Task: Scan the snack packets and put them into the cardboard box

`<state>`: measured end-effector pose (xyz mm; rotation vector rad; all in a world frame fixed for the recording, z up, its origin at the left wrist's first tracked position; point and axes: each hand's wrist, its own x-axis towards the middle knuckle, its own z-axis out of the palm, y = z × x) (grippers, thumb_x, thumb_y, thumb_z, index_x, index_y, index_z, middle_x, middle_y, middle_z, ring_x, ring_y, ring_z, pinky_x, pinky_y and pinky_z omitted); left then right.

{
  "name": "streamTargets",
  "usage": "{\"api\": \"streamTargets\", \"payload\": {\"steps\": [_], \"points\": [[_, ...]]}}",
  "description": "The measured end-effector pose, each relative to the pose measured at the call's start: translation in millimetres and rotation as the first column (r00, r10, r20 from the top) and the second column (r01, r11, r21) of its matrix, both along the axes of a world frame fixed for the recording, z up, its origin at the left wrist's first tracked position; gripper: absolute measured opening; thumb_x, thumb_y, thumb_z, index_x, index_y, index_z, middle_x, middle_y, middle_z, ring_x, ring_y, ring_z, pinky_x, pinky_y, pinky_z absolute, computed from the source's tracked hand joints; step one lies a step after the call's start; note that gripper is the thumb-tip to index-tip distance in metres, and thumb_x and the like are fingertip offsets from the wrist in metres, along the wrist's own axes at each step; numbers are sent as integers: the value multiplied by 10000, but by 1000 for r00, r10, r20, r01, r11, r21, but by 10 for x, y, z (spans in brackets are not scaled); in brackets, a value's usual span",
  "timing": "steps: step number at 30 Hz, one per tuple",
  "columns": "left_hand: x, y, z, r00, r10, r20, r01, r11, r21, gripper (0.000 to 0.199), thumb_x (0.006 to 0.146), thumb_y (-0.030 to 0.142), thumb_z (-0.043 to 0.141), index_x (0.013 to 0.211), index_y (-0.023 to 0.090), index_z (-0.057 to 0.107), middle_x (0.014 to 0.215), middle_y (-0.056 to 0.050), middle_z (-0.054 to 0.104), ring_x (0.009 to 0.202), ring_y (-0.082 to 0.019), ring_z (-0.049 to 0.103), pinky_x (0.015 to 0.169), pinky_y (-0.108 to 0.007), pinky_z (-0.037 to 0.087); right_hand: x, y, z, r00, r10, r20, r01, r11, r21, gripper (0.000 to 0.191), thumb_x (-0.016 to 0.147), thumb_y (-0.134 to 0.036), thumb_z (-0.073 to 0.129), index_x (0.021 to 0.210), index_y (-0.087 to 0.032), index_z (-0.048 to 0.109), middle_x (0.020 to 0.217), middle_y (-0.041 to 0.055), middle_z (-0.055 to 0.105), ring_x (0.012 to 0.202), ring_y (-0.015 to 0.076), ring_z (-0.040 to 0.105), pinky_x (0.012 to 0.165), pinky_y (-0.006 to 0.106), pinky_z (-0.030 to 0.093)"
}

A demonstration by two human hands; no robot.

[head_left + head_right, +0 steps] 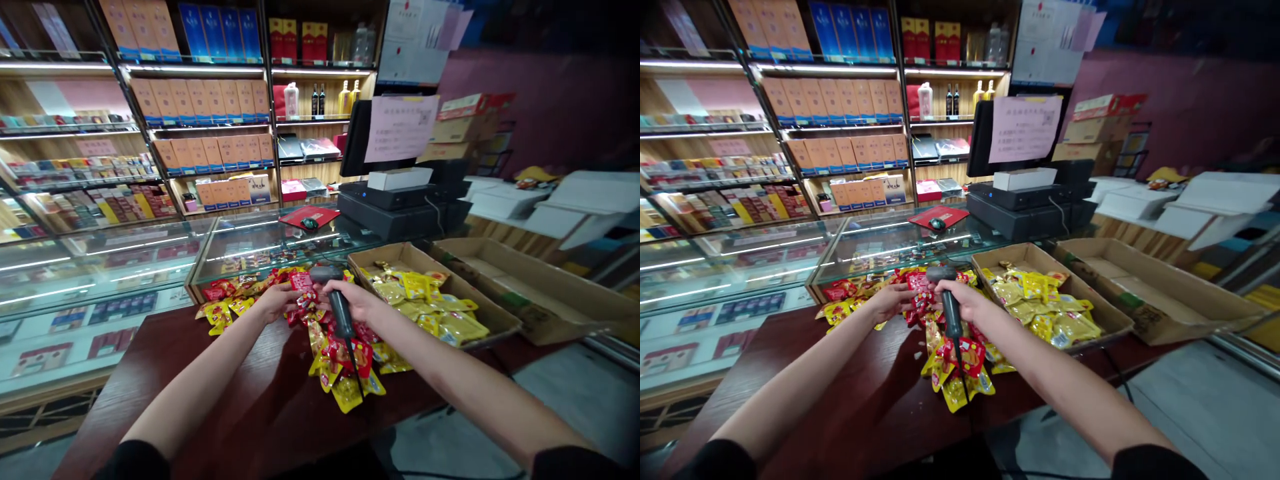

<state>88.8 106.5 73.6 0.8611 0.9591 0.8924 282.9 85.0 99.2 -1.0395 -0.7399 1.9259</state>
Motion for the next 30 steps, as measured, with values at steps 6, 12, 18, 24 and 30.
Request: {"api": "streamTargets", "payload": {"steps": [6, 12, 18, 24, 30], "points": [[852, 201, 328, 992, -122, 39, 123, 992, -8, 199, 689, 47, 695, 872, 105, 643, 875, -118, 689, 753, -175, 664, 734, -320, 545, 801, 95, 142, 988, -106, 109, 101, 994, 51, 166, 650, -49, 544, 763, -132, 632, 699, 65, 655, 640, 153, 619, 690, 310, 535], [1876, 367, 506, 972, -225, 67, 226, 974, -21, 70, 765, 59, 589, 813, 99, 622, 797, -97, 667, 681, -132, 627, 719, -276, 509, 1665, 41, 284, 928, -341, 147, 335, 940, 64, 195, 714, -69, 513, 851, -111, 645, 745, 97, 678, 630, 156, 625, 654, 324, 531], [2294, 340, 416, 978, -211, -7, 210, 977, -40, 69, 714, 58, 641, 735, 113, 603, 724, -37, 617, 621, -89, 555, 688, -234, 477, 2048, -128, 365, 844, -460, 275, 450, 887, 101, 183, 729, -93, 515, 866, -125, 632, 770, 80, 685, 602, 150, 616, 526, 270, 522], [1794, 270, 373, 986, -169, -1, 168, 984, -57, 170, 744, 57, 615, 906, 109, 614, 775, -54, 640, 663, -105, 590, 713, -253, 487, 1755, -79, 361, 909, -377, 175, 373, 926, 58, 243, 719, -53, 493, 909, -135, 622, 808, 82, 695, 694, 164, 662, 614, 268, 563], [845, 170, 318, 999, -31, -12, 30, 998, -46, 252, 728, 73, 657, 977, 101, 634, 938, -106, 664, 803, -151, 632, 812, -309, 481, 963, 72, 309, 988, -117, 99, 114, 993, 32, 213, 706, -62, 513, 878, -128, 619, 778, 91, 686, 725, 168, 670, 712, 278, 565]]}}
